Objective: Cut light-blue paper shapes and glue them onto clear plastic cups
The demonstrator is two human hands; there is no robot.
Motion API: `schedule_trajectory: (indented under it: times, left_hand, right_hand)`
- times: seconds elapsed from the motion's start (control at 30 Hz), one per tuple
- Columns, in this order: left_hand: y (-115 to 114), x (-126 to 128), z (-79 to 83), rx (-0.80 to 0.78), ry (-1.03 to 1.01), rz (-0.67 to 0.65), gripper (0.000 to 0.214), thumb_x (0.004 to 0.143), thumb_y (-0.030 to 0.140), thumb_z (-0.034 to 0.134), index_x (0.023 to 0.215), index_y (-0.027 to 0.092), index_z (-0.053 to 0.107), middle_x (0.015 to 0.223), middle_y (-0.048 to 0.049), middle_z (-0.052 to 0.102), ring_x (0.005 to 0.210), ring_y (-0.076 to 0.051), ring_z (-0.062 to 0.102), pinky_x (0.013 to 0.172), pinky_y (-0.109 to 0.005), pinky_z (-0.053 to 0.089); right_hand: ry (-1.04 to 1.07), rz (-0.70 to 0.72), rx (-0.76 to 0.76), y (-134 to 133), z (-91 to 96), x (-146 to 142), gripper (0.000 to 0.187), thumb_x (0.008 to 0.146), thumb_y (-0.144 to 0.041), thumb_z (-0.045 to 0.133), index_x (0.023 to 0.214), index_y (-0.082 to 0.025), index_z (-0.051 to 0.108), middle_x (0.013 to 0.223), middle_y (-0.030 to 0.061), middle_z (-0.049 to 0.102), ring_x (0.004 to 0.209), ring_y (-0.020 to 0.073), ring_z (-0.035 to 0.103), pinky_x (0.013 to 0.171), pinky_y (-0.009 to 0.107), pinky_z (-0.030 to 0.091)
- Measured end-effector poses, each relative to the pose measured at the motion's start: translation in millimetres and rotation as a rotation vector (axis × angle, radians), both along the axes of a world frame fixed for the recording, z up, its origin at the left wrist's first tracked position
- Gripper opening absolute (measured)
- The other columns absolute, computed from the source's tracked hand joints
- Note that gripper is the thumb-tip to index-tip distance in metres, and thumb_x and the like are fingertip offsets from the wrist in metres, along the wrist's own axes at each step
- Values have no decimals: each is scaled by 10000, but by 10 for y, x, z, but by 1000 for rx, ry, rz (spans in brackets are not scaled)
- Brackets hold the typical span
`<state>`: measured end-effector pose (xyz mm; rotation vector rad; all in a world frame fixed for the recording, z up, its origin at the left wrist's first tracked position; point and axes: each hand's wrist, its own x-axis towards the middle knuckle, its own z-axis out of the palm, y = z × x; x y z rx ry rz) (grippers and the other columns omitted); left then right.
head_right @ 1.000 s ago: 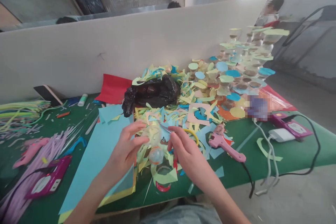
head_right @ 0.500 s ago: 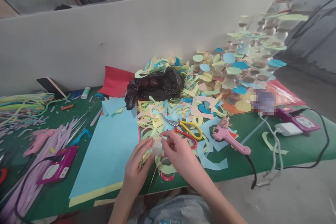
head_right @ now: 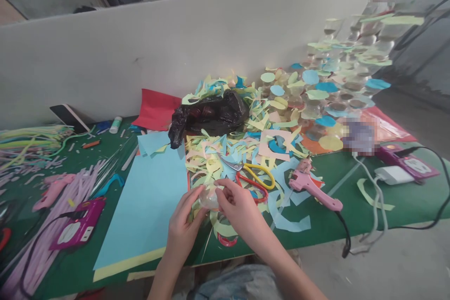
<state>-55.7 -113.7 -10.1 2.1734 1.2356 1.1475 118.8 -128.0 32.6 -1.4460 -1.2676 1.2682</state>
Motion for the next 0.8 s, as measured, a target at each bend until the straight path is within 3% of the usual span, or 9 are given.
schedule_trajectory:
  times: [0.43, 0.8]
  left_hand:
    - [0, 40, 53, -98, 20, -5, 350, 939, 360, 538, 1267, 245, 579, 1237, -95, 656, 1142, -219, 640, 911, -321, 568]
    - [-15, -5, 19, -126, 35, -16, 345, 940, 273, 542, 1283, 252, 528, 1259, -92, 630, 1177, -205, 615, 947, -329, 547]
  right_hand:
    - [81, -16, -78, 2, -53, 21, 440, 931, -483, 478, 1216, -183, 630, 620, -27, 530, 547, 124, 473, 507, 239, 368]
    - [132, -5, -123, 28, -30, 4, 422, 926, -448, 498, 1203, -155, 623, 620, -39, 504, 552, 110, 475, 502, 223, 378]
